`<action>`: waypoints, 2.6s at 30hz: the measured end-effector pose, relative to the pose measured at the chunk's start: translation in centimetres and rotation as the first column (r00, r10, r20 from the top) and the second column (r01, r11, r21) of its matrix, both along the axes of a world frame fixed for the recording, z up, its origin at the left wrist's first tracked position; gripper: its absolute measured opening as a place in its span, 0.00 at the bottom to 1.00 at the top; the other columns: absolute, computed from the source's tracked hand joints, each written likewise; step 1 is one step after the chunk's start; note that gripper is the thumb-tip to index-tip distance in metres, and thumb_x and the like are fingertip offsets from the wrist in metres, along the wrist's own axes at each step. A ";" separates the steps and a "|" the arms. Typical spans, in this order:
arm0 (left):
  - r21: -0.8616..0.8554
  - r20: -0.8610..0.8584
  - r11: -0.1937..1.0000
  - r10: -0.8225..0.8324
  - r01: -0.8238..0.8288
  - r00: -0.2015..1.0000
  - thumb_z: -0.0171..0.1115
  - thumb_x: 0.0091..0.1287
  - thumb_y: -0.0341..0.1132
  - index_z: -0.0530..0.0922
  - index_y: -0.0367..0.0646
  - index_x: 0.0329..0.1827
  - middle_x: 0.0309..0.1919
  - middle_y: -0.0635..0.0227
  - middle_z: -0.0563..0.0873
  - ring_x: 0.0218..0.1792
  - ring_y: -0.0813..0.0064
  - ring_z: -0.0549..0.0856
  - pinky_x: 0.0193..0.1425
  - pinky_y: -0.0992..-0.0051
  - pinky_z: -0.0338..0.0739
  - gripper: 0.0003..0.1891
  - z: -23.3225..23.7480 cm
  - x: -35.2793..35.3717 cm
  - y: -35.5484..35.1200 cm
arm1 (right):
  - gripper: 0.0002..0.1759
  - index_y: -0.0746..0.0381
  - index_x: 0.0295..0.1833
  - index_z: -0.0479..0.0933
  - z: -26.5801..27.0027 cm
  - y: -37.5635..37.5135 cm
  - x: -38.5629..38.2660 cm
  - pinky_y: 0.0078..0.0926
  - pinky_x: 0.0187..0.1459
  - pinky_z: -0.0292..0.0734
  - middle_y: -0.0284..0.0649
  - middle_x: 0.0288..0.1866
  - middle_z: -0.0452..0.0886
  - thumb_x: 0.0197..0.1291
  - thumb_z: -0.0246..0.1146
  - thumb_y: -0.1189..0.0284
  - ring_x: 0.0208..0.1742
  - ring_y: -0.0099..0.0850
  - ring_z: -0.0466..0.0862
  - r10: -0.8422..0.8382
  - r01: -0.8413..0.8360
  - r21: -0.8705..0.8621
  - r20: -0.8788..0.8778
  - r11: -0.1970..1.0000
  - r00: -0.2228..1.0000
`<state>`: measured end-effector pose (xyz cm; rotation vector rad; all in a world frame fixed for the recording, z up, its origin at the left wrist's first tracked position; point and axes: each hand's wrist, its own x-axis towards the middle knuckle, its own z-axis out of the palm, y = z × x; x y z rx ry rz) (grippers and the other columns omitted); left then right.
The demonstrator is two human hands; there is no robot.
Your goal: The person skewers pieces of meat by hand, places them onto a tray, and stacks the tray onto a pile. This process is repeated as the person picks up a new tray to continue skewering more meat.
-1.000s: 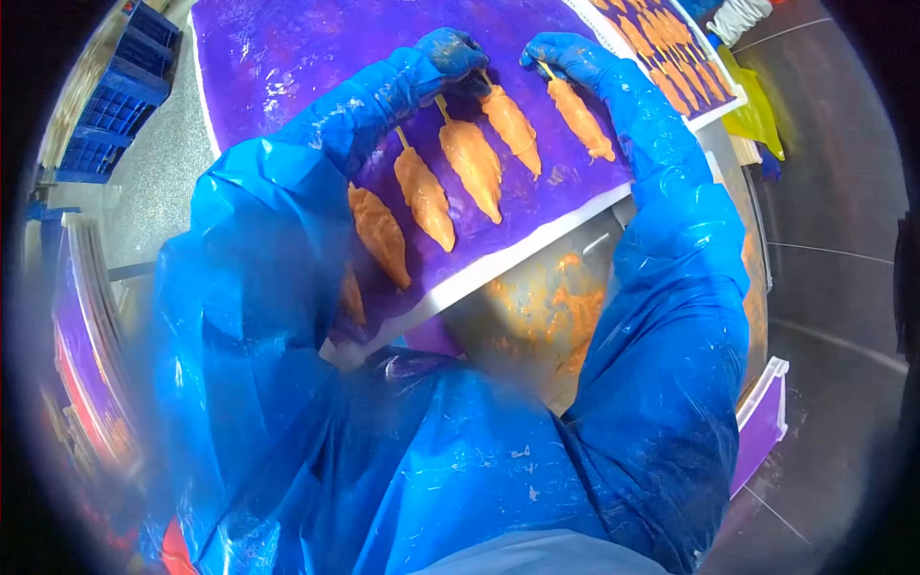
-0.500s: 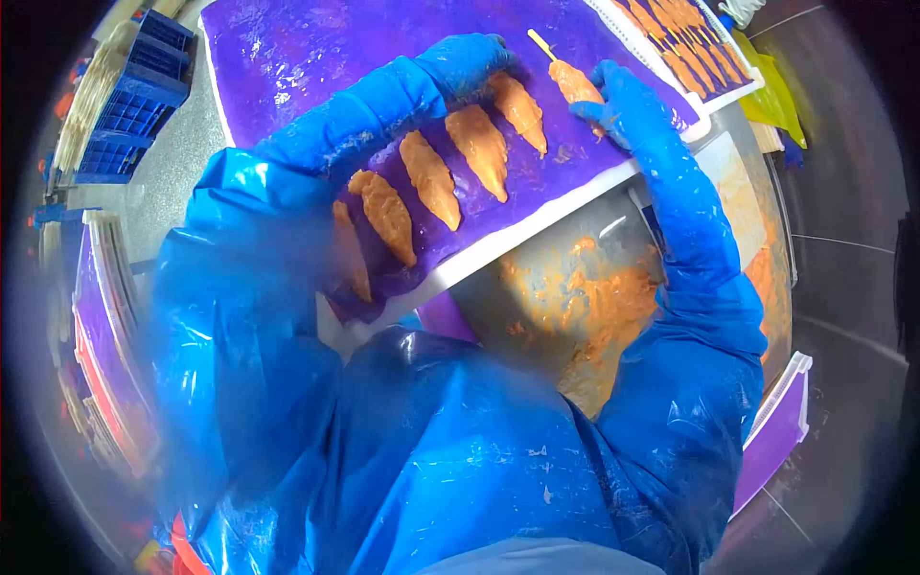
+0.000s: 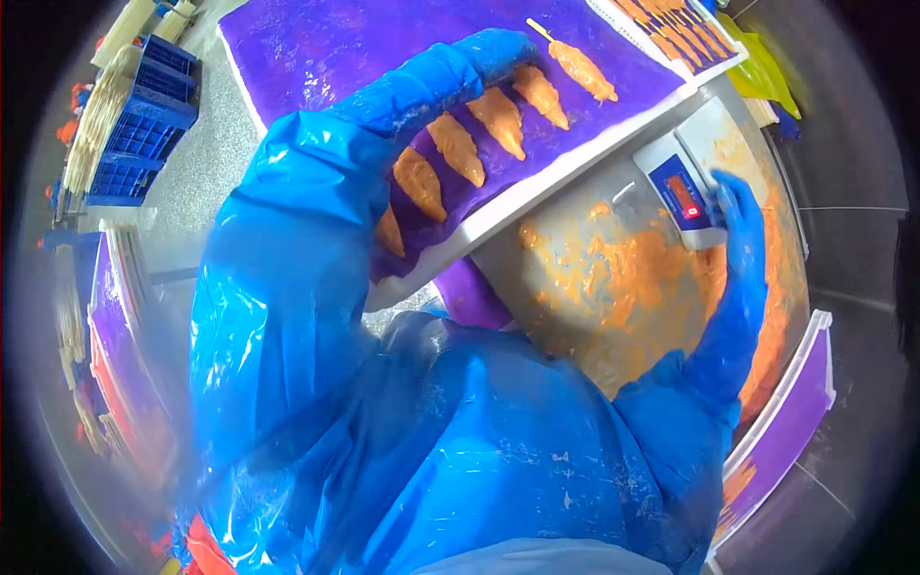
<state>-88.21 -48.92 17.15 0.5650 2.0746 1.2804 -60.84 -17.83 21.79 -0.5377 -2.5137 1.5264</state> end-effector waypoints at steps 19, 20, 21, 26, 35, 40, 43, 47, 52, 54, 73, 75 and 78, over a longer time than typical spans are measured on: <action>-0.265 -0.536 0.683 -0.691 0.681 0.485 0.59 0.68 0.25 0.68 0.45 0.73 0.68 0.61 0.74 0.71 0.63 0.69 0.75 0.64 0.60 0.28 -3.4 18.6 0.9 | 0.14 0.64 0.47 0.82 -26.1 -12.4 28.6 0.27 0.41 0.78 0.37 0.37 0.84 0.67 0.63 0.64 0.36 0.25 0.82 -0.347 0.360 -0.146 0.108 0.922 0.932; -0.345 -0.600 0.685 -0.687 0.642 0.410 0.59 0.68 0.28 0.67 0.44 0.74 0.72 0.59 0.70 0.74 0.60 0.66 0.78 0.61 0.55 0.29 -7.0 21.4 2.0 | 0.13 0.63 0.47 0.82 -25.3 -13.3 26.8 0.28 0.41 0.79 0.38 0.36 0.84 0.67 0.63 0.64 0.34 0.26 0.82 -0.314 0.313 -0.167 0.019 0.935 0.949; -0.413 -0.683 0.645 -0.686 0.643 0.250 0.59 0.67 0.29 0.64 0.46 0.76 0.75 0.59 0.65 0.76 0.57 0.61 0.79 0.57 0.51 0.32 -8.8 24.7 3.6 | 0.13 0.63 0.47 0.82 -23.3 -13.7 25.9 0.28 0.41 0.79 0.38 0.36 0.84 0.67 0.63 0.64 0.34 0.26 0.82 -0.339 0.335 -0.186 0.013 0.923 0.941; -0.263 -0.707 0.471 -0.688 0.842 0.164 0.65 0.58 0.37 0.58 0.51 0.79 0.79 0.56 0.56 0.78 0.52 0.56 0.80 0.46 0.45 0.43 -20.0 37.4 8.8 | 0.10 0.61 0.42 0.81 -18.2 -15.8 30.0 0.31 0.39 0.78 0.44 0.34 0.83 0.61 0.68 0.67 0.33 0.35 0.83 -0.657 0.651 0.262 -0.077 0.712 0.750; -0.187 -0.861 0.707 -0.452 0.682 0.233 0.70 0.57 0.43 0.63 0.62 0.77 0.76 0.53 0.61 0.74 0.42 0.60 0.76 0.42 0.51 0.41 -21.5 40.4 20.8 | 0.24 0.60 0.60 0.73 -19.1 -7.7 36.5 0.46 0.45 0.78 0.49 0.51 0.81 0.57 0.64 0.69 0.48 0.49 0.82 -0.808 0.296 0.918 0.043 0.264 0.588; -0.089 -0.824 0.609 -0.489 0.788 0.285 0.68 0.59 0.39 0.76 0.58 0.64 0.61 0.58 0.78 0.60 0.52 0.76 0.63 0.54 0.71 0.27 -25.0 36.2 19.5 | 0.26 0.62 0.62 0.72 -21.7 -5.7 36.3 0.47 0.45 0.79 0.49 0.42 0.80 0.56 0.60 0.71 0.43 0.49 0.83 -0.789 0.115 0.947 0.178 0.299 0.588; -0.019 -0.848 0.634 -0.420 0.773 0.324 0.66 0.59 0.34 0.79 0.55 0.59 0.54 0.59 0.82 0.55 0.54 0.80 0.59 0.59 0.75 0.22 -25.6 32.2 17.0 | 0.18 0.62 0.55 0.75 -21.4 -5.7 35.9 0.48 0.44 0.78 0.49 0.40 0.82 0.58 0.58 0.71 0.41 0.49 0.83 -0.755 0.127 0.931 0.191 0.342 0.628; -0.043 -0.807 0.719 -0.434 0.694 0.400 0.64 0.58 0.29 0.82 0.52 0.55 0.50 0.57 0.84 0.52 0.52 0.80 0.59 0.59 0.75 0.20 -24.3 29.6 14.5 | 0.13 0.60 0.49 0.78 -23.0 -3.3 38.2 0.49 0.42 0.78 0.50 0.40 0.82 0.59 0.56 0.73 0.40 0.51 0.83 -0.714 0.115 0.951 0.131 0.286 0.688; 0.097 -0.737 0.819 -0.322 0.565 0.594 0.61 0.54 0.25 0.84 0.48 0.49 0.48 0.58 0.84 0.50 0.51 0.81 0.57 0.59 0.75 0.18 -24.5 25.3 9.5 | 0.09 0.58 0.45 0.77 -22.1 -2.6 37.5 0.51 0.41 0.78 0.50 0.40 0.82 0.60 0.56 0.72 0.42 0.51 0.84 -0.744 0.153 0.949 0.110 0.275 0.659; 0.215 -0.728 0.839 -0.204 0.500 0.655 0.61 0.56 0.27 0.83 0.50 0.53 0.49 0.56 0.84 0.52 0.51 0.81 0.59 0.58 0.74 0.20 -23.8 25.6 9.5 | 0.07 0.58 0.44 0.76 -20.6 -2.9 36.7 0.52 0.40 0.79 0.50 0.39 0.82 0.61 0.56 0.72 0.41 0.52 0.85 -0.820 0.194 0.927 0.170 0.322 0.547; 0.488 0.707 0.864 -0.476 0.127 0.523 0.57 0.72 0.32 0.66 0.36 0.72 0.57 0.57 0.81 0.55 0.62 0.83 0.60 0.66 0.79 0.26 -21.3 23.2 6.9 | 0.21 0.66 0.61 0.75 -14.1 -4.9 34.1 0.38 0.45 0.77 0.51 0.47 0.84 0.68 0.62 0.66 0.44 0.41 0.84 -0.661 0.577 0.695 -0.194 0.429 0.725; 0.340 0.805 0.932 -0.356 0.123 0.474 0.57 0.72 0.32 0.59 0.39 0.77 0.59 0.58 0.80 0.58 0.65 0.81 0.63 0.67 0.77 0.31 -18.3 23.7 4.6 | 0.14 0.67 0.53 0.76 -16.4 -5.1 31.1 0.27 0.40 0.75 0.36 0.39 0.79 0.68 0.63 0.69 0.39 0.26 0.78 -0.517 0.551 0.637 -0.266 0.540 0.814; 0.171 0.518 0.871 -0.477 0.461 0.709 0.56 0.73 0.33 0.60 0.37 0.77 0.59 0.60 0.81 0.59 0.68 0.80 0.64 0.65 0.75 0.30 -15.7 22.6 1.8 | 0.10 0.63 0.50 0.75 -15.9 -10.1 20.6 0.22 0.38 0.72 0.31 0.36 0.75 0.69 0.61 0.69 0.36 0.21 0.75 -0.796 0.732 -0.323 -0.332 0.600 0.506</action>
